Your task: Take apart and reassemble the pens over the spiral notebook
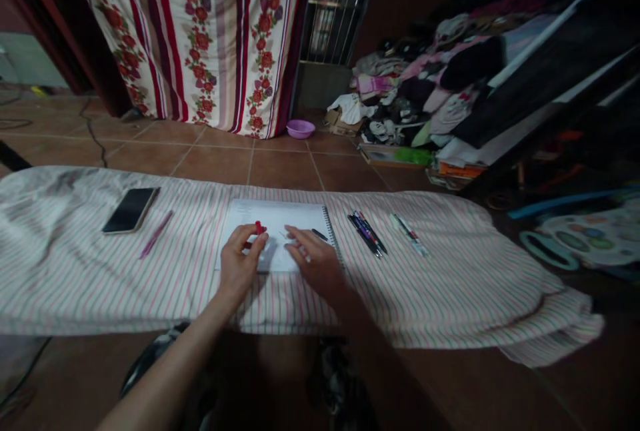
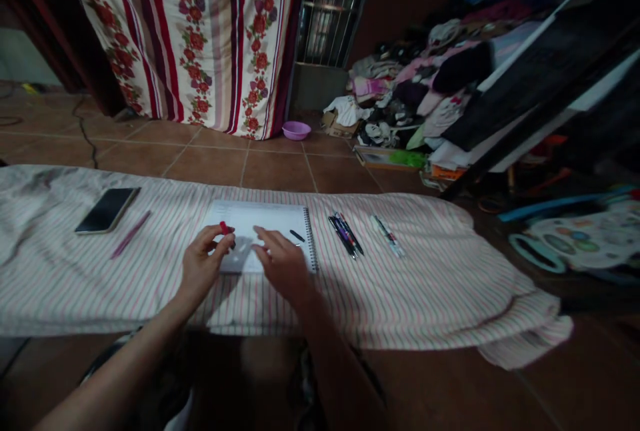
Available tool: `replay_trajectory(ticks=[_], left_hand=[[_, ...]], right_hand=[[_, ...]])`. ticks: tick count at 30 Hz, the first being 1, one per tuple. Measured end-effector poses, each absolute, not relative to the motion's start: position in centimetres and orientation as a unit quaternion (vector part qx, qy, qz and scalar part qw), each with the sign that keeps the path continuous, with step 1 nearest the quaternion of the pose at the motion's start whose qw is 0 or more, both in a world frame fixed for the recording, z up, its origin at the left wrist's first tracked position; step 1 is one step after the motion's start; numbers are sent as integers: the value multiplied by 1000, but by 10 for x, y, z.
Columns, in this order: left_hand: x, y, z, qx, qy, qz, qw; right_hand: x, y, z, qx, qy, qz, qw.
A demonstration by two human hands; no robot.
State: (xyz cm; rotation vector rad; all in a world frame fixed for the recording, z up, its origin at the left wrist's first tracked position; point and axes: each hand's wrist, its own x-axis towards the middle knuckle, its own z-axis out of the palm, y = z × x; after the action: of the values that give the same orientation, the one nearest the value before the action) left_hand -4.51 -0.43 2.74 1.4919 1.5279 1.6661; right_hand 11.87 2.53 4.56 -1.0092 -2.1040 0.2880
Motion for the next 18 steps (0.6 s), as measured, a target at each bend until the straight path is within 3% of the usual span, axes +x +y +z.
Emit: replay_trajectory(ticks=[5, 18], left_hand=[[-68, -32, 37, 479, 562, 584, 337], [-79, -105, 50, 507, 572, 543, 349]], right_hand=[[156, 10, 67, -512, -673, 136, 516], [130, -75, 53, -543, -615, 340, 460]])
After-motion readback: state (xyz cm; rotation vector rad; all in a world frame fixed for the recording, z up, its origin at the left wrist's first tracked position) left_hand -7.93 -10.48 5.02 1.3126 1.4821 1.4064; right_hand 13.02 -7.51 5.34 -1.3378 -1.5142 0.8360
